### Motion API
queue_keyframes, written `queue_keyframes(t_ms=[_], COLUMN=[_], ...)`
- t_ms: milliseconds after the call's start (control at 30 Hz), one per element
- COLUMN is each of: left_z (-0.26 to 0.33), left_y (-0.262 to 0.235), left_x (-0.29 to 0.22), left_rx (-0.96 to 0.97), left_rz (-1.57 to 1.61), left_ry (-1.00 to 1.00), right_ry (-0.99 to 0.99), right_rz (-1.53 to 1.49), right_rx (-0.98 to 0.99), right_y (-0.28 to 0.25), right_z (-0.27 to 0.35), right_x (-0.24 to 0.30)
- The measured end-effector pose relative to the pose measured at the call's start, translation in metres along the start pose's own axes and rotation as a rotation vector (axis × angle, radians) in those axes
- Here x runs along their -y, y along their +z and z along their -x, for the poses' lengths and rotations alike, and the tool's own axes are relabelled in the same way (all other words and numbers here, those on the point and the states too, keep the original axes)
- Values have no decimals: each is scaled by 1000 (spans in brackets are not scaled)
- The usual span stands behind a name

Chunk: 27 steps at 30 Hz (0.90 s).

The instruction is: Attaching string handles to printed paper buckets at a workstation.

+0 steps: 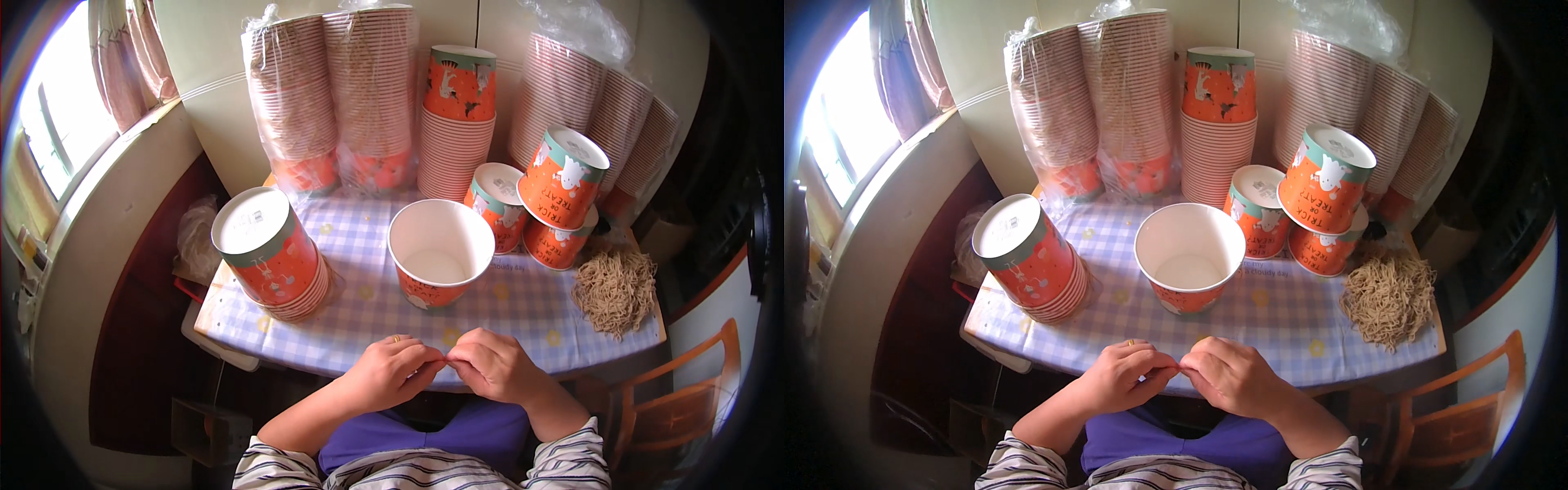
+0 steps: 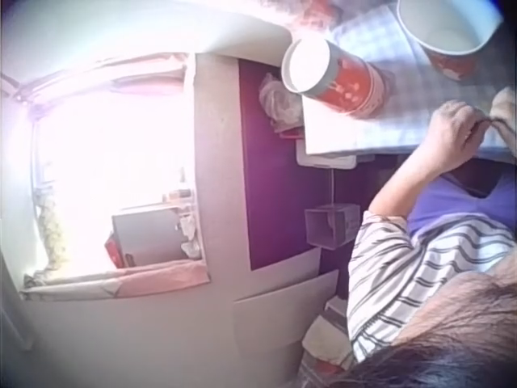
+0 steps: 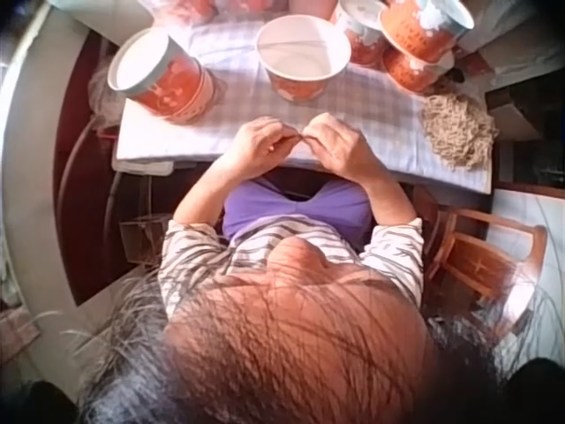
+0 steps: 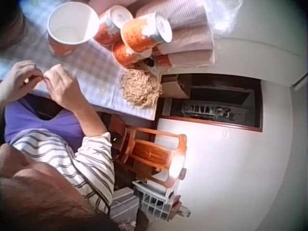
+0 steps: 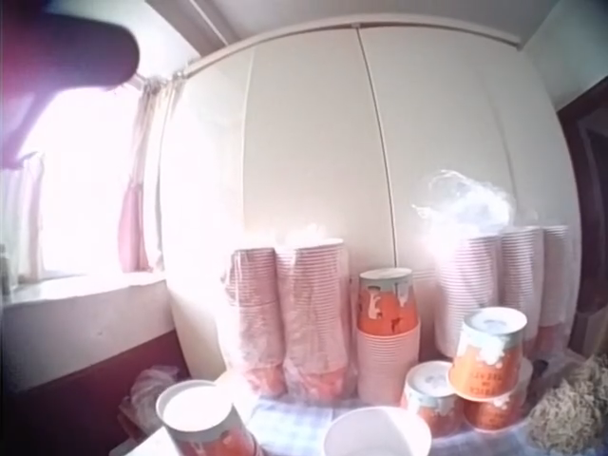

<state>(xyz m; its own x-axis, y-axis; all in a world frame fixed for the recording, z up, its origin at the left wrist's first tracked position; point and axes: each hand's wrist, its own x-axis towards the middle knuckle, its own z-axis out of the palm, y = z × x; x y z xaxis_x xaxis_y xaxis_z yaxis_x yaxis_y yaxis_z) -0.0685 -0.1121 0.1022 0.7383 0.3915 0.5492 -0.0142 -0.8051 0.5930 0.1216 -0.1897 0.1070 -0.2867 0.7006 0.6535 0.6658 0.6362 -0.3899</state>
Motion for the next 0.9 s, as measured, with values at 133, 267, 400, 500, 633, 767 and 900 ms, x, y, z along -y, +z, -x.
queue_keyframes(t_ms=[133,267,400,500,633,767,900], left_z=[-11,-36,-77,-110,-120,-104,-70], left_y=[-5,-18,-37,-60,-54,-34,-17], left_x=[3,7,46,111,147,134,89], left_rx=[-71,-66,-210,-438,-203,-146,-200], left_rz=[-143,-370,-121,-551,-201,122,650], left_ry=[187,359,-73,-65,-497,-632,-742], right_ry=[-76,-93,-50,177,232,231,218], right_rz=[54,13,70,-216,-270,-209,-260], right_rx=[4,23,-15,-141,-253,-296,-32], right_y=[-10,-24,-61,-102,-153,-172,-127], right_z=[-12,-31,-69,-110,-155,-172,-162], right_x=[-2,-11,-32,-37,-55,-51,-57])
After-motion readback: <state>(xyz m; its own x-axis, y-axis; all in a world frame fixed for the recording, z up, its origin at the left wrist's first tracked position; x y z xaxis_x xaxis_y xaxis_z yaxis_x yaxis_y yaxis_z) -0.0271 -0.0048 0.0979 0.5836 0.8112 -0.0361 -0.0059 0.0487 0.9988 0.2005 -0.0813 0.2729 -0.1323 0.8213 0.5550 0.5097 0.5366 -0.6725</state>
